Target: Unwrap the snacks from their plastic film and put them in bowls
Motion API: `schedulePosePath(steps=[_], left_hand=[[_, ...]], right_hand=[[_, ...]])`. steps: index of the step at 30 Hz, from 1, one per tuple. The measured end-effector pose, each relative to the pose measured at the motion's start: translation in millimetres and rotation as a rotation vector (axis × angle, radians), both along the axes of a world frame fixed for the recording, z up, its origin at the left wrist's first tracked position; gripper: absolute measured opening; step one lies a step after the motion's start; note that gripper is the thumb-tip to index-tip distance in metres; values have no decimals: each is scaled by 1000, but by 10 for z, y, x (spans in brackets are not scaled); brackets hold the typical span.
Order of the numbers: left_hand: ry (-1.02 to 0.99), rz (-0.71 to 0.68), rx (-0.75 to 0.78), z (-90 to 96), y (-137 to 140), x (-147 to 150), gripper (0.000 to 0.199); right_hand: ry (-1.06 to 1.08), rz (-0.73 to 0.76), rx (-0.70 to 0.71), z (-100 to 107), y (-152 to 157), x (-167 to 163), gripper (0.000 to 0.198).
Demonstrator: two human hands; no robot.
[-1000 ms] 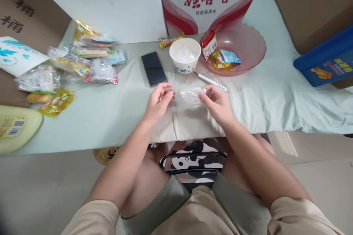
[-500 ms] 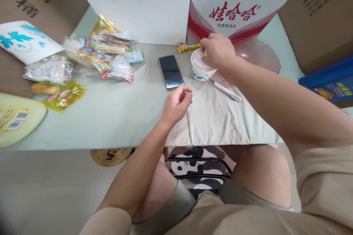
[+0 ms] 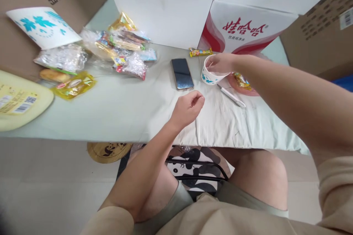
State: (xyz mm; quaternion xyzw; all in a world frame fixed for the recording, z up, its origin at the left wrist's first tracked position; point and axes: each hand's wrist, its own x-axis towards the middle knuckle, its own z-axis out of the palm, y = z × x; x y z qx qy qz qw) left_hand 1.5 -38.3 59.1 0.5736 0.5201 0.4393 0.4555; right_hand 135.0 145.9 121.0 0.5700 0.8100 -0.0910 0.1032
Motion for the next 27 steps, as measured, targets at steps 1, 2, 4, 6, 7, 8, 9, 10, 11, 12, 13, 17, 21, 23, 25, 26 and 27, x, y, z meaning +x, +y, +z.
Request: schedulePosePath(steps=[1, 2, 4, 6, 7, 8, 9, 10, 11, 12, 13, 17, 21, 23, 25, 26, 27], left_hand=[[2, -1, 0, 2, -8, 0, 20], [5, -3, 1, 5, -18, -1, 20], [15, -12, 5, 13, -36, -5, 21], [40, -24, 3, 27, -48, -9, 22], [62, -34, -1, 34, -50, -9, 22], [92, -48, -8, 40, -49, -6, 22], [130, -68, -18, 44, -45, 1, 21], [175, -95, -30, 45, -39, 13, 20], [225, -130, -39, 43, -33, 29, 19], [281, -170, -45, 36, -28, 49, 19], [340, -209, -51, 26, -26, 70, 20], [529, -291, -77, -15, -41, 125, 30], [564, -279, -93, -3, -44, 89, 32], [565, -277, -104, 18, -36, 66, 32], [560, -283, -103, 33, -30, 61, 31], [558, -289, -99, 36, -29, 65, 31], [558, -295, -96, 36, -30, 70, 30]], right_hand=[[-39, 25, -11, 1, -9, -13, 18], [-94, 44, -16, 21, -11, -29, 23], [-177, 48, 15, 124, -10, -84, 36], [-183, 32, 100, 273, -32, -185, 34], [-144, 20, 156, 336, -64, -260, 27], [-75, 5, 212, 373, -111, -355, 22], [13, -8, 254, 374, -171, -467, 22], [85, -32, 250, 331, -237, -593, 26], [140, -59, 215, 244, -299, -727, 33], [147, -93, 139, 121, -351, -861, 43], [135, -137, 85, -26, -384, -986, 55], [139, -212, 20, -588, -334, -1277, 82], [212, -211, 105, -819, -172, -1247, 78], [250, -205, 106, -858, -113, -1198, 77], [284, -207, 114, -889, -80, -1162, 78], [294, -211, 122, -905, -71, -1151, 80], [298, -216, 131, -919, -67, -1143, 81]])
